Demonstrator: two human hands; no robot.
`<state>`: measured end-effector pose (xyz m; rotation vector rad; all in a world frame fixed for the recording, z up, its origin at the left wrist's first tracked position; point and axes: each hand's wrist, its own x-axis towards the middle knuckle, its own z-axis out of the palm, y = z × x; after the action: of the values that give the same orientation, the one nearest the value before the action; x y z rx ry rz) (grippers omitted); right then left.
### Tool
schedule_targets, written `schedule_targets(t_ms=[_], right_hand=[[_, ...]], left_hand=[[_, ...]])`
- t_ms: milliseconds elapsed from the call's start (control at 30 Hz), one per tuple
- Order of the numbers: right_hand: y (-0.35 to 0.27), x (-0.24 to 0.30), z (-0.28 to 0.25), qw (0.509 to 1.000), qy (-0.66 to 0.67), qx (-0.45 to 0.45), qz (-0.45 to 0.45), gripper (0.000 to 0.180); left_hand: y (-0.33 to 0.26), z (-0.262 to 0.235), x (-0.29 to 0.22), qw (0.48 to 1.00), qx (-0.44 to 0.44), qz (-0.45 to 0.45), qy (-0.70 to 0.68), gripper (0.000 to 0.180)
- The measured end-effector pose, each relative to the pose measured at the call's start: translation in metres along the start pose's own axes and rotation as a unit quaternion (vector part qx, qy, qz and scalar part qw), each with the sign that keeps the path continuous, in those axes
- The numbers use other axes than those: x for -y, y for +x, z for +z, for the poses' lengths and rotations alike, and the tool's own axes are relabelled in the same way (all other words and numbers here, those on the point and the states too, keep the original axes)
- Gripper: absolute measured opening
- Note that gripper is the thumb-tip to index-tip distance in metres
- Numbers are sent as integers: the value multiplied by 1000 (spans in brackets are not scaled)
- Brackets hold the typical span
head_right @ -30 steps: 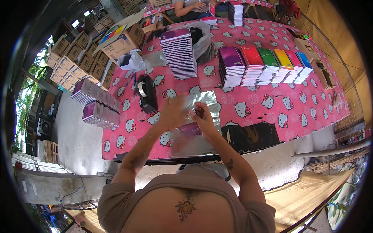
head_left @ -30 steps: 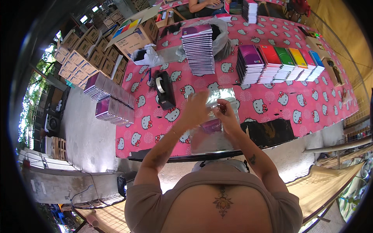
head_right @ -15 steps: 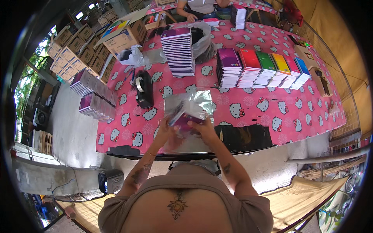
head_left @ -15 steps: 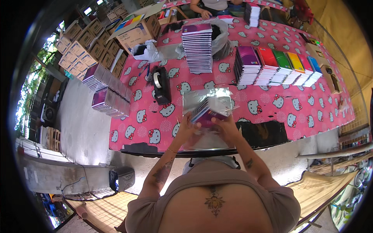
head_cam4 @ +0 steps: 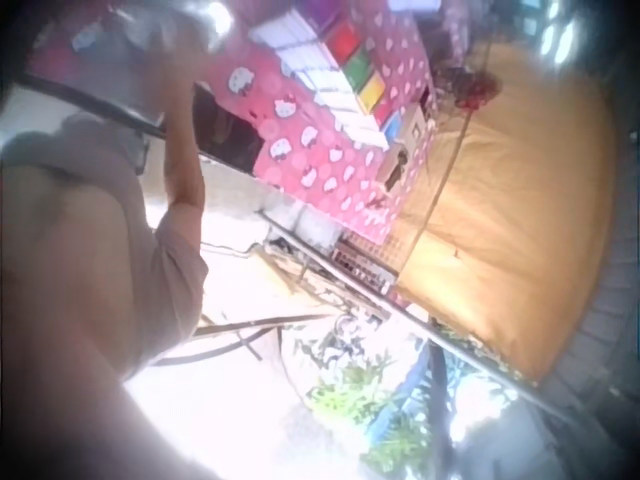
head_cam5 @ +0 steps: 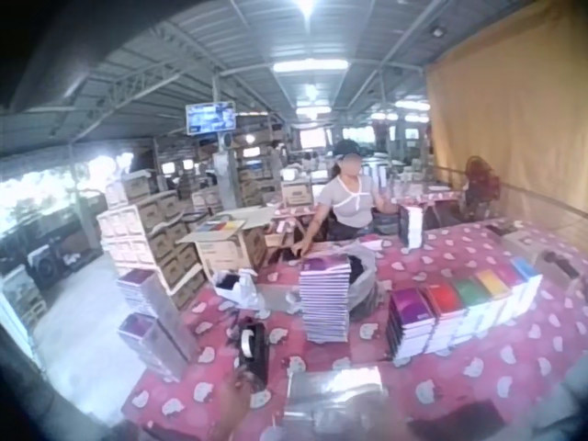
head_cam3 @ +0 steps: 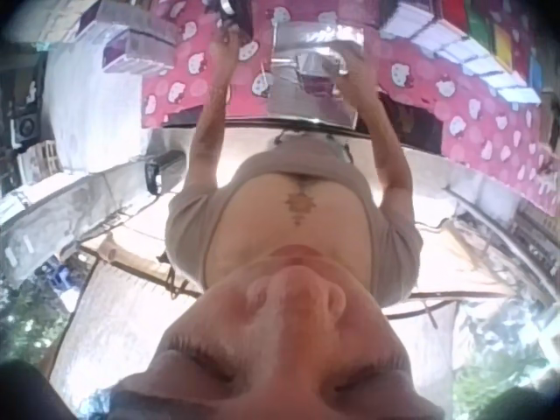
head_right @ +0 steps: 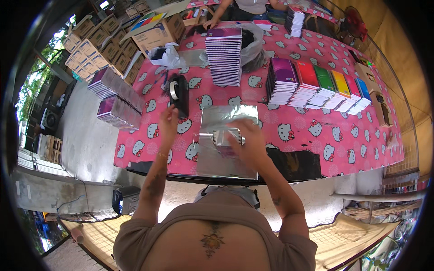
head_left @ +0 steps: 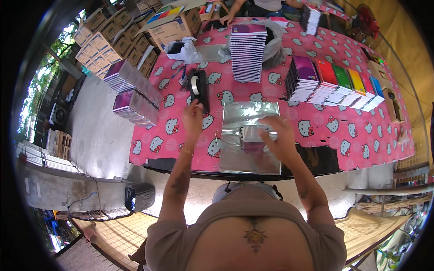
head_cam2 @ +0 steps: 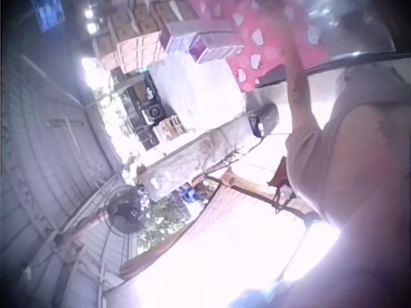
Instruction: The person places small notebooks into plastic sleeves by hand, folds the sleeve flap over, and secures it with adhesive tape.
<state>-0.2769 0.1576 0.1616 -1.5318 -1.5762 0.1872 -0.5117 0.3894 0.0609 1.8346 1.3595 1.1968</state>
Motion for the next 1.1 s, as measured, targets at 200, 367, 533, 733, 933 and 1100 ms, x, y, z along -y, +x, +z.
schedule_targets(t_ms=[200,367,533,733,933,1100], right_hand=[[3,15,34,970,-222,99,4,32],[6,28,36,973,-199,118,14,30],[-1,25,44,971,-215,105,26,34],[5,32,48,959,-248,128,46,39],[5,24,53,966,-237,101,-5,49],[-20,-8,-8,988,-75,-20,130,63]], left_hand=[[80,-3,81,966,129,-165,-153,30],[34,12,106,929,56,-176,-320,17],[40,-19,48,946,106,27,305,14],[1,-13,-40,874,420,179,-167,17],[4,-1,-104,829,480,269,-106,19],[10,5,-99,810,448,359,-122,15]])
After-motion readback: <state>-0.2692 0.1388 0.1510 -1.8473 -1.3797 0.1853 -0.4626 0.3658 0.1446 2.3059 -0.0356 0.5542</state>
